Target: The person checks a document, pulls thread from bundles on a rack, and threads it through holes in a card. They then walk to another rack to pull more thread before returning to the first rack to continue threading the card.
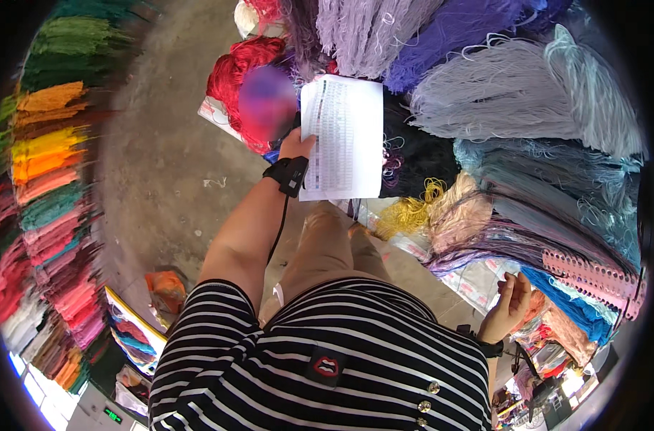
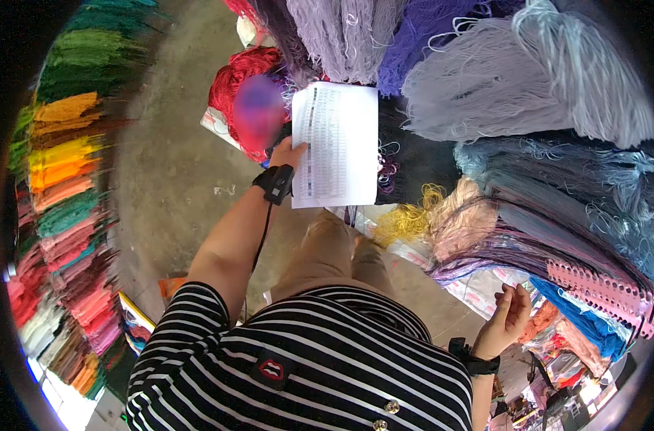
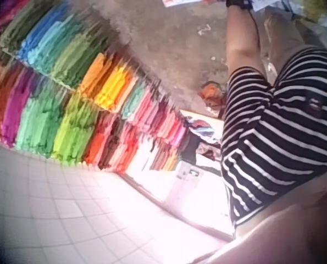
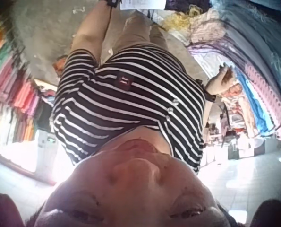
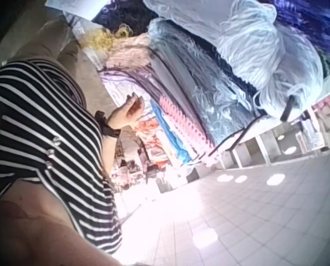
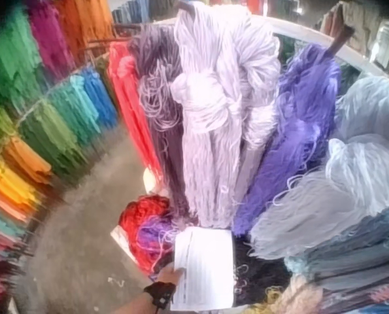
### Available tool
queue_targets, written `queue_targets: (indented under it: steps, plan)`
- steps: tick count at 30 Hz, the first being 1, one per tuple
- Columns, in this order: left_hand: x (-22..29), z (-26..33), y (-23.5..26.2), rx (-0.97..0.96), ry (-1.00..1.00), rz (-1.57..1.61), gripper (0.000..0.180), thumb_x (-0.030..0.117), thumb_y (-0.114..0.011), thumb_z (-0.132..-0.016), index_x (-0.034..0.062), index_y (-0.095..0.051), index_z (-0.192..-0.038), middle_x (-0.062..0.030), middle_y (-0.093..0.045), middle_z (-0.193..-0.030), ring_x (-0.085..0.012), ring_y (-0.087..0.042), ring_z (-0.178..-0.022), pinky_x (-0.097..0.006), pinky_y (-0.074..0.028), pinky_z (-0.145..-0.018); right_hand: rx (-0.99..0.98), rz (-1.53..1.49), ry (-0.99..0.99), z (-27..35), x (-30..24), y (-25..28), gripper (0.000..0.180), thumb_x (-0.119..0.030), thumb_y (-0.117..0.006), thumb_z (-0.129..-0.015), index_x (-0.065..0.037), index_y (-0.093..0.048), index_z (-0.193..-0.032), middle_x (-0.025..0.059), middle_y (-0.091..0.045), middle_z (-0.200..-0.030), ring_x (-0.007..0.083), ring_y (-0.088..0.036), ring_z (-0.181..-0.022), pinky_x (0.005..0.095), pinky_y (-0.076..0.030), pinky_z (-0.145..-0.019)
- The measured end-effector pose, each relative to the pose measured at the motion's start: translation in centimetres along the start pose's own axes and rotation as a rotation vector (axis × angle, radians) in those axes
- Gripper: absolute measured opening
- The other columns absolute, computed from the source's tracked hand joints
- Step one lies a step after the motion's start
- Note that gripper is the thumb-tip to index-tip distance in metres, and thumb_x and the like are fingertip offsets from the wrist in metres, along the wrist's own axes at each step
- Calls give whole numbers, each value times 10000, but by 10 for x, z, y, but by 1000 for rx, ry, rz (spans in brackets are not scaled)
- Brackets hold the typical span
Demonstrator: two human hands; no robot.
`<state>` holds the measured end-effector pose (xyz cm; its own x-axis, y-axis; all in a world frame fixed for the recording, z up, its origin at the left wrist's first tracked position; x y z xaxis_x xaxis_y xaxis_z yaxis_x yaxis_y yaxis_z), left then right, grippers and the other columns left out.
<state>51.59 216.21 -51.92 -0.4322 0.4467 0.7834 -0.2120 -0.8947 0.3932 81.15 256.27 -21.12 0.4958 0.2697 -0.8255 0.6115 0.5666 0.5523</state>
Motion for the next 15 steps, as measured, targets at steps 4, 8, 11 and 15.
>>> queue_targets:
  steps: [4, 8, 11, 15]
  plan:
    - [-1, -4, -1, -49, 16, 18, 319, 156, -629, -810, 13, -633, -1095, -142, -697, -951, -224, -675, -849, -331, -508, -773, -8, -10, -1, -4, -1, -14, 240, -85, -533, -965, 6, -534, -1187, 92, -623, -1053, 145, -589, -940, 267, -484, -804]
    - [-16, -7, 8, -71, 56, 21, 347, 94, -614, -788, -17, -615, -1116, -134, -699, -963, -200, -673, -859, -303, -507, -775, -89, -30, 9, -14, -7, -30, 227, -86, -533, -966, 15, -543, -1169, 93, -621, -1048, 148, -593, -951, 268, -485, -809]
    - [-27, -11, 4, -100, 97, 138, 355, 50, -599, -784, -36, -604, -1129, -121, -699, -979, -177, -669, -871, -282, -506, -777, -121, -26, 24, -19, -9, -39, 213, -85, -534, -966, 14, -553, -1153, 90, -618, -1049, 149, -593, -955, 264, -484, -809]
    - [-28, -18, -8, -111, 103, 210, 363, 4, -579, -818, -48, -574, -1177, -115, -688, -1003, -173, -657, -866, -281, -516, -765, -131, -18, 23, -24, -11, -43, 188, -72, -542, -960, 11, -566, -1127, 76, -614, -1041, 146, -596, -945, 263, -487, -800]
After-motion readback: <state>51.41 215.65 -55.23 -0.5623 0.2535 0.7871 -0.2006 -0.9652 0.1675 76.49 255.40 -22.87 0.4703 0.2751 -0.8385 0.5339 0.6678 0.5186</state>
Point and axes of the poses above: each hand's wrist, its own z-axis away from the middle knuckle, its own y-axis out of the back of the hand, x = y × z, the point moved 4 cm from there along -z, towards the middle knuckle
